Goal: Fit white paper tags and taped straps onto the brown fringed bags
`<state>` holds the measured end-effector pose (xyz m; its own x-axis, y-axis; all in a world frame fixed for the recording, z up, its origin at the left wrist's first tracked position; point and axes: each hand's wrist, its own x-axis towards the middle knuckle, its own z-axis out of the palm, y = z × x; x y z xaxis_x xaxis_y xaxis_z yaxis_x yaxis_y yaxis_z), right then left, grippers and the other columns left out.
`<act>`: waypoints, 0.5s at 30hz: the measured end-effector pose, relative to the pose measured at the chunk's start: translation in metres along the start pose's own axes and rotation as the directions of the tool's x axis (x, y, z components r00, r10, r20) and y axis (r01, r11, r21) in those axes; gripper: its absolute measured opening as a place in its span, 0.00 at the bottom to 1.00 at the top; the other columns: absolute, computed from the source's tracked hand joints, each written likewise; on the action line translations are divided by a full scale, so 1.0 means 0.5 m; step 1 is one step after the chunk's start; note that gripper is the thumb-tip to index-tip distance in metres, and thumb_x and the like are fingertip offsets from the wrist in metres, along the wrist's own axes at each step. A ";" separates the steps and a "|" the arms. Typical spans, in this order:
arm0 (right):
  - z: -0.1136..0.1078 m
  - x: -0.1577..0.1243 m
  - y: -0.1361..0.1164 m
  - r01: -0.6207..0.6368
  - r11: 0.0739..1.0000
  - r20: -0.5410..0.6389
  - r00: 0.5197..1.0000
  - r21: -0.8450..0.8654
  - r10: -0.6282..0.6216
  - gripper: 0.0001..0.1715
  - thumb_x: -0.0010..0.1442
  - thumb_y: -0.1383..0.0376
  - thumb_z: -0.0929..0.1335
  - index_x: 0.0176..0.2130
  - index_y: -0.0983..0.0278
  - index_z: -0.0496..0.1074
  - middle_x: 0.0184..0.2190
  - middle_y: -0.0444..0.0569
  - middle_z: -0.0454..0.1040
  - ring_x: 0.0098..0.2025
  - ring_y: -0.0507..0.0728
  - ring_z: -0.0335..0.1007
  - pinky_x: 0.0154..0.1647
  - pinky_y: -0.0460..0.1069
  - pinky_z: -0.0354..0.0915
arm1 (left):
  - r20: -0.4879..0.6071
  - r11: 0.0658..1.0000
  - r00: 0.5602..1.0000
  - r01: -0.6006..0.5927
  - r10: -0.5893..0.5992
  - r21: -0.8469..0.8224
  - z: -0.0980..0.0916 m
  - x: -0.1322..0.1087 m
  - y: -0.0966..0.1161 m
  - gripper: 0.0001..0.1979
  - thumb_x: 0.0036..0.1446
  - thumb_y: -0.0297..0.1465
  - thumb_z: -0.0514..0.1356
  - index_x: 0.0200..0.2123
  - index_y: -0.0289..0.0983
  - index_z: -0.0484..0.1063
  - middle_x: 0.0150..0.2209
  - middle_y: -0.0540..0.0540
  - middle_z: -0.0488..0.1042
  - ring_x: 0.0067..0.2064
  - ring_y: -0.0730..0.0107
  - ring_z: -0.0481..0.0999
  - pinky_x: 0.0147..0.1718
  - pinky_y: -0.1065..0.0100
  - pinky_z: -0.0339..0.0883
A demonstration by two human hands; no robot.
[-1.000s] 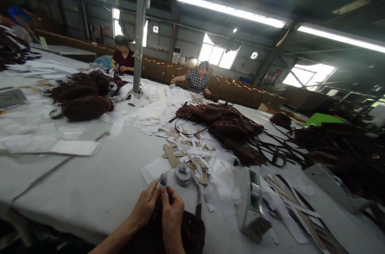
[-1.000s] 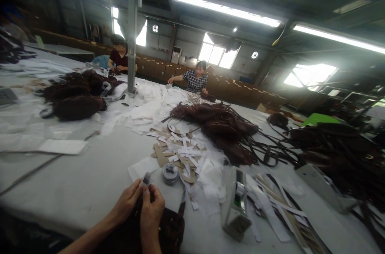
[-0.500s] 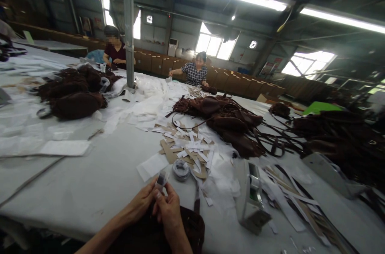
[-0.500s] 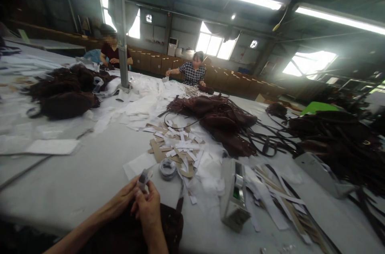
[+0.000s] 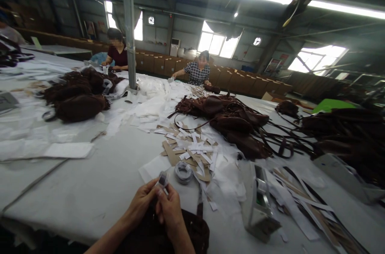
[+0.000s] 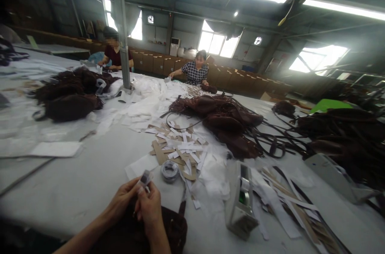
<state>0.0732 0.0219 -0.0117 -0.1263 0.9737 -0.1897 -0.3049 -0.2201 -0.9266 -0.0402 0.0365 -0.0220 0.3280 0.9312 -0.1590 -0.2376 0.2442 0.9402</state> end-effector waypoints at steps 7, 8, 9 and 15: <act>-0.020 -0.063 -0.085 0.194 0.959 -0.424 0.901 0.205 -0.092 0.37 0.48 0.51 0.72 0.52 0.65 0.61 0.19 0.39 0.71 0.15 0.46 0.58 0.14 0.40 0.55 | -0.193 0.994 0.980 -0.030 0.050 0.107 0.003 -0.004 0.029 0.25 0.51 0.48 0.61 0.42 0.32 0.72 0.28 0.46 0.76 0.25 0.72 0.72 0.22 0.74 0.63; -0.025 -0.088 -0.103 0.187 0.961 -0.417 0.905 0.202 -0.088 0.34 0.49 0.51 0.72 0.50 0.64 0.64 0.19 0.39 0.70 0.15 0.46 0.58 0.15 0.40 0.54 | -0.211 0.992 0.976 -0.035 0.060 0.118 0.003 -0.003 0.027 0.26 0.51 0.47 0.62 0.44 0.33 0.71 0.29 0.45 0.77 0.26 0.72 0.73 0.23 0.74 0.64; -0.029 -0.115 -0.118 0.164 0.968 -0.395 0.915 0.189 -0.077 0.30 0.49 0.51 0.72 0.47 0.65 0.66 0.19 0.39 0.70 0.15 0.45 0.58 0.14 0.39 0.53 | -0.226 0.992 0.972 -0.041 0.067 0.119 0.003 -0.002 0.025 0.27 0.50 0.47 0.62 0.47 0.33 0.69 0.30 0.45 0.77 0.27 0.71 0.73 0.24 0.74 0.65; -0.044 -0.250 -0.079 -0.100 0.980 -0.239 0.969 -0.171 0.057 0.29 0.53 0.44 0.67 0.35 0.67 0.72 0.16 0.43 0.69 0.12 0.46 0.58 0.11 0.40 0.49 | -0.269 0.938 0.937 -0.128 0.221 0.323 0.008 0.008 0.031 0.24 0.58 0.46 0.52 0.52 0.38 0.58 0.49 0.39 0.71 0.31 0.65 0.78 0.25 0.67 0.69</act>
<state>0.1219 -0.0898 0.0417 0.0860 0.9453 -0.3146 -0.1248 -0.3030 -0.9448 -0.0390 0.0427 -0.0070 0.0088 0.9997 -0.0226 0.0301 0.0223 0.9993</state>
